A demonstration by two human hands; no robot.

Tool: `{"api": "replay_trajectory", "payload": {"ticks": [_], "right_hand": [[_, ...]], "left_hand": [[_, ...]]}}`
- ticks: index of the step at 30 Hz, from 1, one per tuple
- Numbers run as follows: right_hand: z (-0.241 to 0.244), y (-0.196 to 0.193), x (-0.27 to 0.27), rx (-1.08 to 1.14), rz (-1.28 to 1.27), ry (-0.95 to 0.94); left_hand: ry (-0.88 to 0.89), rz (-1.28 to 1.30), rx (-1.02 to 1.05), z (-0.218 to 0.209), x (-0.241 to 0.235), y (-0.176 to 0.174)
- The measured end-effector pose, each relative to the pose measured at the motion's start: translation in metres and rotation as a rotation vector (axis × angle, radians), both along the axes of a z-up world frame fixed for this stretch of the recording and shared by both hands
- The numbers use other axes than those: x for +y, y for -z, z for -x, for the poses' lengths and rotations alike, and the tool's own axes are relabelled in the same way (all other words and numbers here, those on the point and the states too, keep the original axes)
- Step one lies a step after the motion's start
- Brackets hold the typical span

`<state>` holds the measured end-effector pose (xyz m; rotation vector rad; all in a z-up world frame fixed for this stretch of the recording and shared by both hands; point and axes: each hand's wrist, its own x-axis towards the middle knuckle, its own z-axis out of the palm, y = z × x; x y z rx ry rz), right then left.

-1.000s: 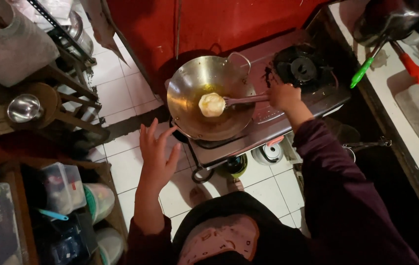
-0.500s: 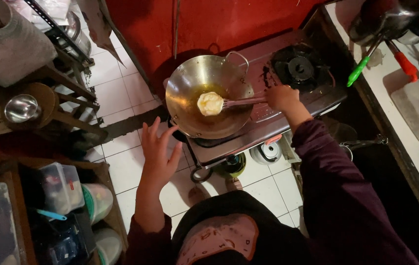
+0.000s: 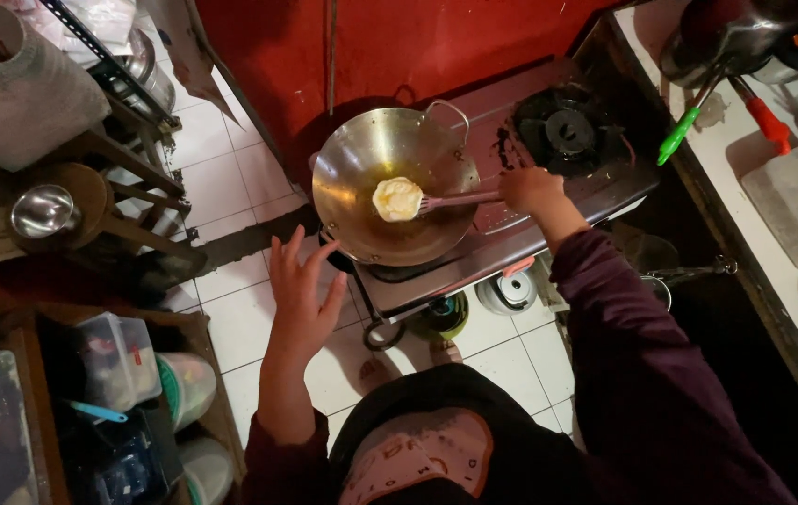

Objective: The person fries an egg in a wok on a gas stove. They use a slotted spatula to move and flip the egg in hot oil, adjusting the flame briefly. The egg cooks until the white is set and the yolk remains visible.

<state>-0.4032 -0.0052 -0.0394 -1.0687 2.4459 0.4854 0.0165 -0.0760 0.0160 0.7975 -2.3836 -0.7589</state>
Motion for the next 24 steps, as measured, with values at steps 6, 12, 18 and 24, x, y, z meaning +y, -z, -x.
{"api": "replay_trajectory", "payload": {"ticks": [6,12,18,24], "right_hand": [[0.004,0.026,0.0,-0.022,0.005,-0.048],[0.009,0.027,0.005,-0.058,0.023,0.004],[0.003,0.011,0.006,-0.016,0.011,-0.005],[-0.015,-0.015,0.012,-0.016,0.017,-0.151]], "left_hand": [[-0.006,-0.032,-0.011,0.001,0.003,-0.001],[-0.004,0.024,0.001,0.001,0.001,0.0],[-0.013,0.007,-0.006,0.003,0.004,-0.007],[0.022,0.066,0.057,0.0,0.007,-0.006]]}}
